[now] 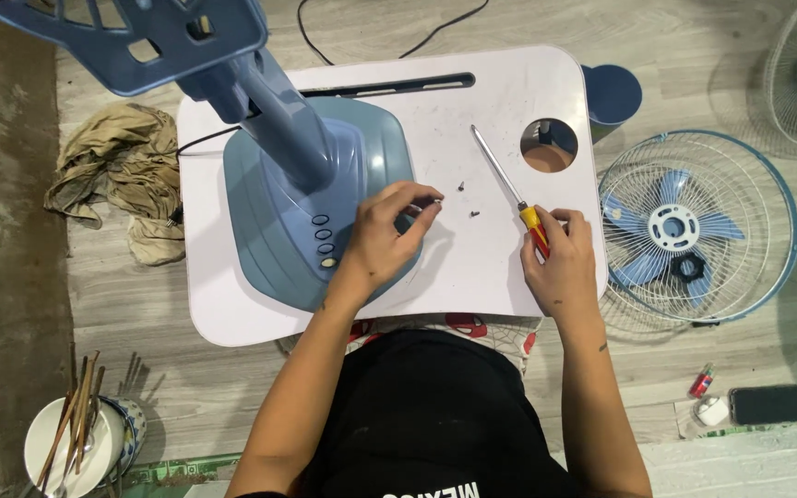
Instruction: The person assembles a blue pedestal fan by attaching the motor housing to the base and securing it with screws. They then attach the front fan cage and use a screwdriver to tighten the screws on the fan hub.
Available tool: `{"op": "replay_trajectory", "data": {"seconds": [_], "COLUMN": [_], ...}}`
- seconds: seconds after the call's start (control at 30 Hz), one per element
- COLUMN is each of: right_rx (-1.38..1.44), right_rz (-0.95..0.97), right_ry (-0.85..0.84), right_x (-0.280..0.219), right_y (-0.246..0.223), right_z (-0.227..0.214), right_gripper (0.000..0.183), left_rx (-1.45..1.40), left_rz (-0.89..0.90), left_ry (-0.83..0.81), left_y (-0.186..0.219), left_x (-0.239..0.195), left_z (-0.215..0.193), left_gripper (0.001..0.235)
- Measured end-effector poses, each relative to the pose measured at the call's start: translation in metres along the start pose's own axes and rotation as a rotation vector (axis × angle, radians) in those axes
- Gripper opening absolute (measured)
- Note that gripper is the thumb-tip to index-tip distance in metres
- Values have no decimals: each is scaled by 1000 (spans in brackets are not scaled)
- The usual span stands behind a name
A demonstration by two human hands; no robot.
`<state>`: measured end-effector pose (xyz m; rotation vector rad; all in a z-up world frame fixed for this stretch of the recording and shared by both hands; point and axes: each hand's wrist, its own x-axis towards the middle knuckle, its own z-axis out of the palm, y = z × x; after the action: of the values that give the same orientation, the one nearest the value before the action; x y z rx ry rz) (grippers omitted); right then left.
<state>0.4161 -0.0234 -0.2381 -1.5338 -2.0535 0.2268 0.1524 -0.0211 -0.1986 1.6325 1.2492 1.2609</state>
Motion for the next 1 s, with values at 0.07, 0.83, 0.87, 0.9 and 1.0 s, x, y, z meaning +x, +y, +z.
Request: {"op": "replay_trajectory", "data": {"seconds": [0.07, 0.83, 0.87, 0.9, 1.0], "right_rx": [-138, 219, 245, 246, 241], "right_rz": [32, -120, -99, -106, -139], "right_ry": [-36, -67, -115, -112, -138], "right_x": [5, -19, -20, -21, -22], "right_y": [-6, -28, -39, -46, -58], "right_z": [-5, -79, -91, -94, -103], "right_gripper": [41, 39, 42, 42, 44], "left_rx": [57, -106, -73, -71, -88], "left_rz": [60, 15, -38, -33, -32], "left_ry": [38, 137, 126, 130, 149], "left_y": [3, 36, 42, 43, 45], "left_x": [-1, -29, -28, -27, -28], "left_z": [-6, -55, -58, -60, -63], "left_gripper": [11, 15, 18, 18, 18]}}
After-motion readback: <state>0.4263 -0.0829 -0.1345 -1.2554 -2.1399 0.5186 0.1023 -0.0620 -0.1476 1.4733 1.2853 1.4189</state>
